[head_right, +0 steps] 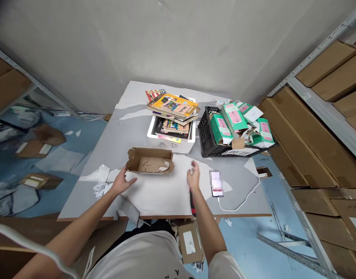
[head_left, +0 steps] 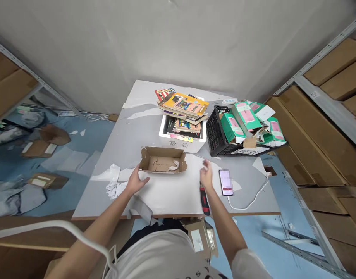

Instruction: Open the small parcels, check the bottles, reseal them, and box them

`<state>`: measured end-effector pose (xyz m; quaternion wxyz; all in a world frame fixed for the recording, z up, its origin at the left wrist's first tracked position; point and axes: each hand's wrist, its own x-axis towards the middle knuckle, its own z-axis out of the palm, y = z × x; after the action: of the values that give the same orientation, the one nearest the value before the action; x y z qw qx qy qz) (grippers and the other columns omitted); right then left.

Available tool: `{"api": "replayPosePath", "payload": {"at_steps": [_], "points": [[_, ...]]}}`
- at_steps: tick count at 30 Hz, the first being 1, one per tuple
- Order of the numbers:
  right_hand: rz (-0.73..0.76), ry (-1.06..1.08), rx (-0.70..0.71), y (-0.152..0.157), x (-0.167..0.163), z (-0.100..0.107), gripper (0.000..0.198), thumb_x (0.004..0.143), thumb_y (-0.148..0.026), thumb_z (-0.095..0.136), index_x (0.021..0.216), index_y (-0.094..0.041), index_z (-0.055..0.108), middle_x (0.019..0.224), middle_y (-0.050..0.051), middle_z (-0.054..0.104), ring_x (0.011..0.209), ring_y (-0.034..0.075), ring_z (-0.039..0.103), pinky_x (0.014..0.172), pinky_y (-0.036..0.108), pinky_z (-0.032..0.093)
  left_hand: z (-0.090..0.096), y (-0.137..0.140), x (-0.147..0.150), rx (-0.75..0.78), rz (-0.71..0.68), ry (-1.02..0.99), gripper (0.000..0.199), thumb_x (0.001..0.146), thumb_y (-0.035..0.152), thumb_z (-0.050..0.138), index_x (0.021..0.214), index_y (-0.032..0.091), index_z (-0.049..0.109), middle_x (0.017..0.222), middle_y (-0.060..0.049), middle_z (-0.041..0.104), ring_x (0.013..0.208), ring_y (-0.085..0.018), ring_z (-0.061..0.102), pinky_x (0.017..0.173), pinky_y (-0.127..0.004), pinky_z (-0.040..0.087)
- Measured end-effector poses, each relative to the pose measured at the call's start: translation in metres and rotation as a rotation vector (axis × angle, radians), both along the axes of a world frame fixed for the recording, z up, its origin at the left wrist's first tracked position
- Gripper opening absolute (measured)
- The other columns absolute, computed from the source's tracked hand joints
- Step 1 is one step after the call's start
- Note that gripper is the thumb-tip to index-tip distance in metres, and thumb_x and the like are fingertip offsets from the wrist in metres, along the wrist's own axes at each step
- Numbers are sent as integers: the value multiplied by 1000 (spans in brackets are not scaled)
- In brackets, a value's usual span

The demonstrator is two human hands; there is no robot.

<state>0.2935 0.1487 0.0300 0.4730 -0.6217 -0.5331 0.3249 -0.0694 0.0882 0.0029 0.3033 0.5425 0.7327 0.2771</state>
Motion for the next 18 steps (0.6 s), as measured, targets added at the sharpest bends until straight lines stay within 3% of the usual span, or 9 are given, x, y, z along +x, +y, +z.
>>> {"api": "replayPosePath", "payload": {"at_steps": [2,4,6,12,18], "points": [[179,113,-285,-9,-36,-37,61,68,-17,51,129,-15,45,133,19,50,120,28,53,97,50,46,-2,7,2,-6,-39,-30,78,66,39,67,136,20,38,133,-14,52,125,-33,49,99,-47,45],[294,162,-365,-10,-59,-57,61,66,-16,54,127,-20,49,134,13,52,122,26,52,98,47,45,-6,11,5,-20,-38,-84,74,65,34,68,133,22,42,128,-12,55,121,-31,52,98,-46,45],[353,175,-349,-7,-74,-64,57,66,-15,56,122,-22,53,129,10,58,118,24,56,99,45,46,-11,11,8,-30,-10,-162,71,64,30,68,131,23,43,127,-11,57,118,-30,54,97,-46,45],[278,114,-265,-16,-97,-55,40,71,-14,55,110,-18,58,115,11,65,107,24,62,99,44,45,-15,8,11,31,27,-332,53,61,26,68,112,23,54,115,-8,63,108,-25,59,96,-45,44],[229,33,-209,-45,-88,-30,33,77,-23,54,109,-19,60,108,9,62,101,22,58,96,40,46,8,-10,5,101,38,-363,49,61,32,69,107,21,57,110,-8,62,102,-24,60,88,-41,48]]}}
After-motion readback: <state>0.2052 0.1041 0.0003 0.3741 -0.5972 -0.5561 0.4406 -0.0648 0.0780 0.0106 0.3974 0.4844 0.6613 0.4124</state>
